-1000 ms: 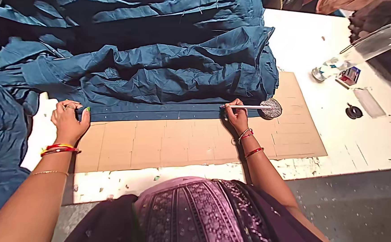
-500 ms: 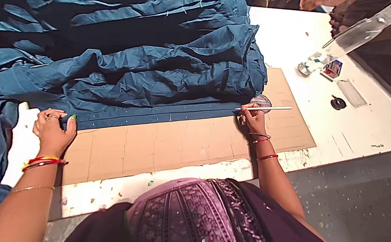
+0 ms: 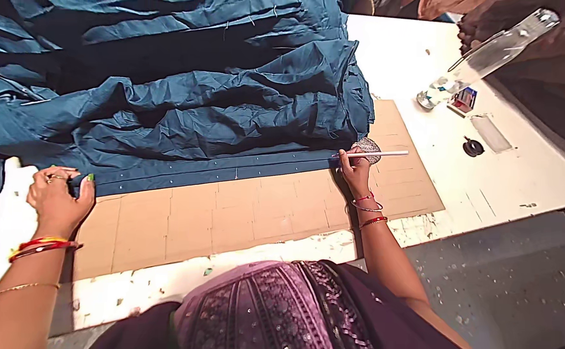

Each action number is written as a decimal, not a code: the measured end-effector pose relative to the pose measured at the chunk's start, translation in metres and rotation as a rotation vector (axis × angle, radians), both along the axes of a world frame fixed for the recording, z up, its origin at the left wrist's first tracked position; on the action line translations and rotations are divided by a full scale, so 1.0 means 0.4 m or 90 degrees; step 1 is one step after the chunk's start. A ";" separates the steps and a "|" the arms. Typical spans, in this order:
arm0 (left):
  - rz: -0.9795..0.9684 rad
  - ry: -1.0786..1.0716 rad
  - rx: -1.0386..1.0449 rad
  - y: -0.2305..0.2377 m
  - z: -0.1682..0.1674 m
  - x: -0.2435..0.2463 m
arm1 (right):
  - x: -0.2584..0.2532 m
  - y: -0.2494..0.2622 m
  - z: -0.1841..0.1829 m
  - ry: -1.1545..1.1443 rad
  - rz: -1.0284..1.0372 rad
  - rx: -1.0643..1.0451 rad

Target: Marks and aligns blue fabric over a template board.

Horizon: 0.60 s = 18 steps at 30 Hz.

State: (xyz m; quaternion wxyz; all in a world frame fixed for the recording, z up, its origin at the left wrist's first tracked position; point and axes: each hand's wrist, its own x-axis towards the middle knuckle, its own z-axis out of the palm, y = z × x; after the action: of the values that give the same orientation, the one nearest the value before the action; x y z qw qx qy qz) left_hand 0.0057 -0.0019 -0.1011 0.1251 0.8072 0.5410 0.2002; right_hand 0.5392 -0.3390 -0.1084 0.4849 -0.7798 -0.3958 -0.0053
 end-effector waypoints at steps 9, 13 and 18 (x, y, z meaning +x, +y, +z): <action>-0.004 -0.003 0.000 -0.001 -0.004 -0.004 | 0.008 0.026 0.013 -0.135 0.015 -0.061; 0.000 -0.004 -0.006 0.004 -0.008 -0.007 | 0.021 -0.015 0.044 0.090 -0.138 0.257; -0.011 -0.011 0.008 0.009 -0.015 -0.011 | 0.083 -0.060 0.051 -0.098 -0.200 -0.024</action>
State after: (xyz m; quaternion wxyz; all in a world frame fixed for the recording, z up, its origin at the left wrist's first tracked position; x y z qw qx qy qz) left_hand 0.0013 0.0016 -0.1072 0.1266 0.8108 0.5317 0.2095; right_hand 0.5726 -0.3630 -0.0881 0.4318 -0.8382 -0.3051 -0.1335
